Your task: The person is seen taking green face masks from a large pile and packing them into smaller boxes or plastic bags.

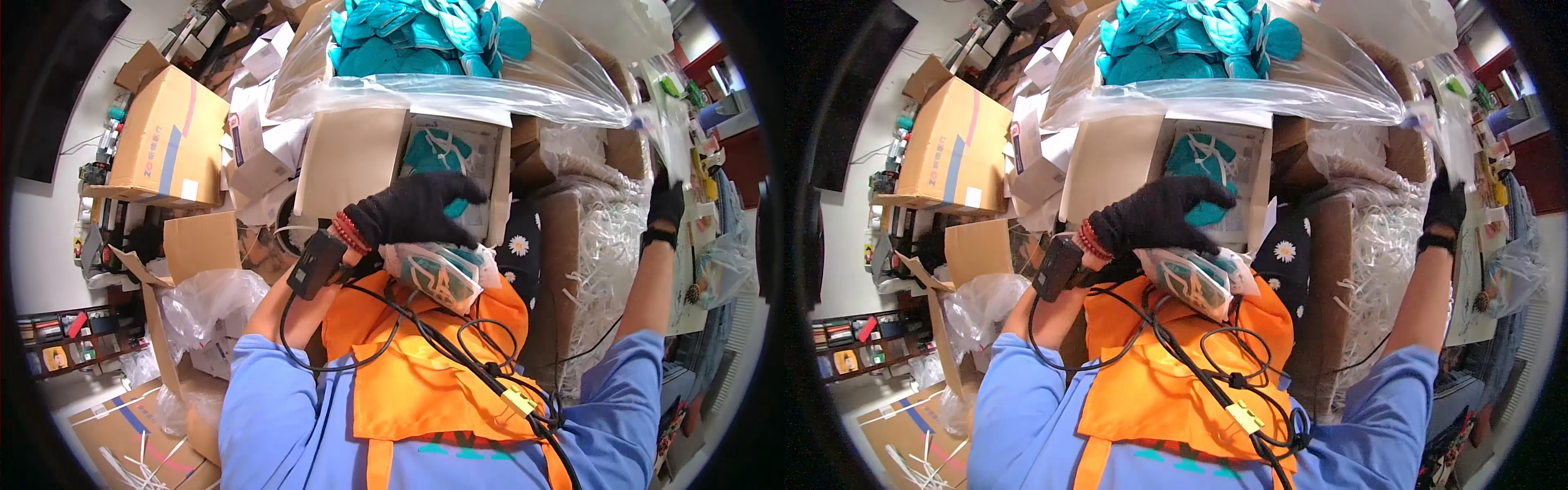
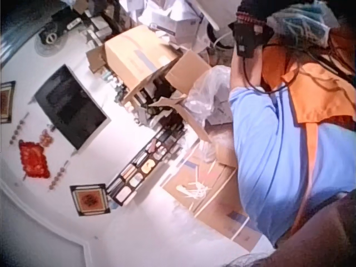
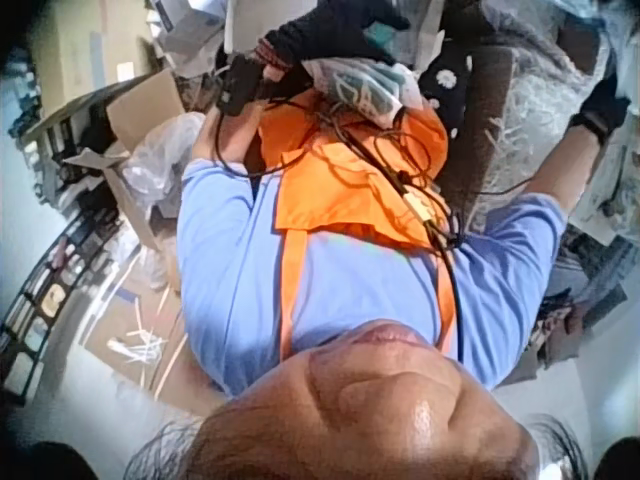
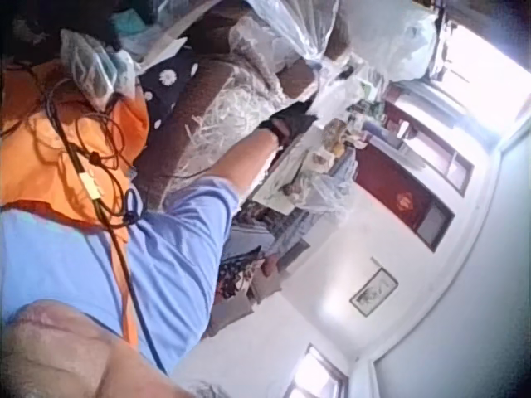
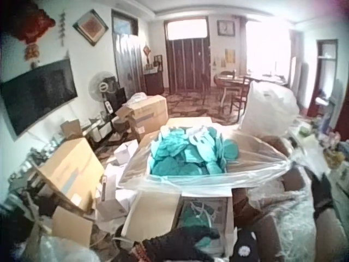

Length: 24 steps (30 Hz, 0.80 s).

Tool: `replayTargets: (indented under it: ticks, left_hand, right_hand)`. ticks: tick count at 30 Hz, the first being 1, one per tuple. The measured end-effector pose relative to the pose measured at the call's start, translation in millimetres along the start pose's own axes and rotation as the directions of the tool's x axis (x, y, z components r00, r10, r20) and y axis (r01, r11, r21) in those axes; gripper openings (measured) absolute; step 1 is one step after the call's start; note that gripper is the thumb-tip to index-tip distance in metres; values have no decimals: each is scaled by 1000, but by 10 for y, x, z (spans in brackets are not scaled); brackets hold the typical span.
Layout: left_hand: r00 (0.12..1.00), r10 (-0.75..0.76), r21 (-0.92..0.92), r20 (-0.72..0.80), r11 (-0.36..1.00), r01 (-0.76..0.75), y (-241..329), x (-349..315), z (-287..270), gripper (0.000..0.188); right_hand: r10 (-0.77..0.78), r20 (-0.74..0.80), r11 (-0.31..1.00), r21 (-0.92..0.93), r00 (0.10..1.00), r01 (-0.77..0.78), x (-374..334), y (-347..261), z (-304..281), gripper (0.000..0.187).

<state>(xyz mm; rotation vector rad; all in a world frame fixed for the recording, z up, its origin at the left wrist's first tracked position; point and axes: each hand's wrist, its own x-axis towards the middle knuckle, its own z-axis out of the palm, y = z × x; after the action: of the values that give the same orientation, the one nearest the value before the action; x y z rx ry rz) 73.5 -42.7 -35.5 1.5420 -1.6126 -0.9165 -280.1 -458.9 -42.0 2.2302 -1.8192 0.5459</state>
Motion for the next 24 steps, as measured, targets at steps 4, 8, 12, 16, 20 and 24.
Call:
replayTargets:
  ticks: [4, 8, 12, 16, 20, 24]
  left_hand:
    - [981, 17, 122, 194, 992, -41, 105, -203, 152, 59]
    - [982, 146, 253, 119, 952, -172, 128, -206, 393, 44]
    - [958, 260, 452, 124, 844, -288, 145, -279, 532, 30]
    - [994, 101, 348, 48, 931, -111, 229, -439, 573, 24]
    - [926, 6, -74, -378, 997, -37, 189, -502, -27, 24]
    - [775, -157, -384, -612, 916, -118, 506, -337, -542, 28]
  right_hand:
    - [-184, 227, 970, 199, 956, 140, 231, -88, 410, 49]
    - [-365, 229, 560, 828, 902, 16, 39, 269, 870, 45]
    - [-225, 400, 125, 916, 889, -381, -1076, -907, 87, 26]
    - [-349, 462, 109, 884, 816, -454, -1903, -1321, -556, 21]
    - [-501, 485, 75, 849, 717, -522, -2257, -1497, -1056, 30]
    - [-622, 392, -40, 848, 677, -528, -2272, -1776, -1275, 45]
